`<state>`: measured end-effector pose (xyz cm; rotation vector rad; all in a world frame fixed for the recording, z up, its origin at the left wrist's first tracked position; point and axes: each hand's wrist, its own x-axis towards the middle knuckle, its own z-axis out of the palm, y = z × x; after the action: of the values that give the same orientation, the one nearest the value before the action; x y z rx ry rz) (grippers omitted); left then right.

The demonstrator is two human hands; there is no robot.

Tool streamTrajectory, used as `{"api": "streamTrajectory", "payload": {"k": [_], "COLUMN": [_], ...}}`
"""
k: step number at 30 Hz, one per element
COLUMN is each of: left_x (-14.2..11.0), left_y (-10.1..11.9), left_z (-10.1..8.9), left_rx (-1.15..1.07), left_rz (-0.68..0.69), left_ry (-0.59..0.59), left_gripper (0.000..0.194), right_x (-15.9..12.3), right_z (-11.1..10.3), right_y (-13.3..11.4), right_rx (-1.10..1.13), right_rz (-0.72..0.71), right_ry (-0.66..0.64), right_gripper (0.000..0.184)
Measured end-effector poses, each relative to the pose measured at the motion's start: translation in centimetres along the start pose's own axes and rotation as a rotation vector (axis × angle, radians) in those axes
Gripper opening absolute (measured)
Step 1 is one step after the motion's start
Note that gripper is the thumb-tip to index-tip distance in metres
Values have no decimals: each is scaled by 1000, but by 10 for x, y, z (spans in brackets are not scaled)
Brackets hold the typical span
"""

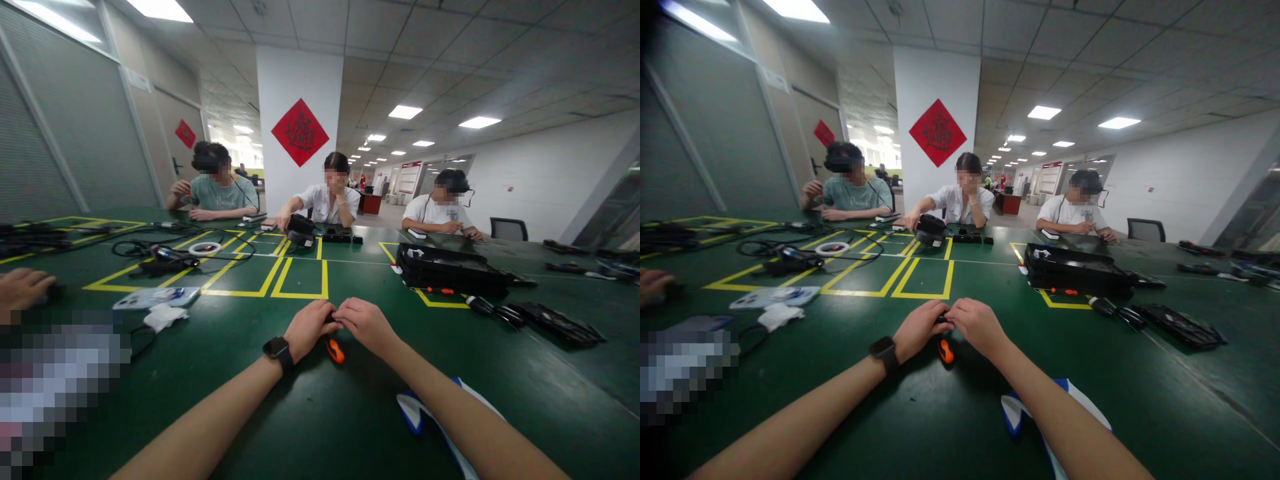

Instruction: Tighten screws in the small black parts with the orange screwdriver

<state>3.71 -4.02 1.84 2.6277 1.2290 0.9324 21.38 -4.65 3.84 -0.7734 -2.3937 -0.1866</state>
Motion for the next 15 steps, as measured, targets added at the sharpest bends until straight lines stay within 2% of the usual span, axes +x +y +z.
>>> {"api": "streamTrajectory", "payload": {"k": [7, 10, 15], "left_x": [1, 1, 3], "left_y": [-5, -4, 0], "left_z": [6, 6, 3], "left_rx": [-29, -17, 37], "left_rz": [-31, -9, 22], "left_ry": [0, -18, -41], "left_gripper": [29, 29, 33], "right_x": [1, -2, -9], "right_z": [6, 8, 19], "right_y": [-4, -4, 2], "right_rx": [-83, 34, 361], "right_rz": [45, 110, 360], "right_ry": [-53, -17, 148], "right_gripper": [11, 8, 4]}}
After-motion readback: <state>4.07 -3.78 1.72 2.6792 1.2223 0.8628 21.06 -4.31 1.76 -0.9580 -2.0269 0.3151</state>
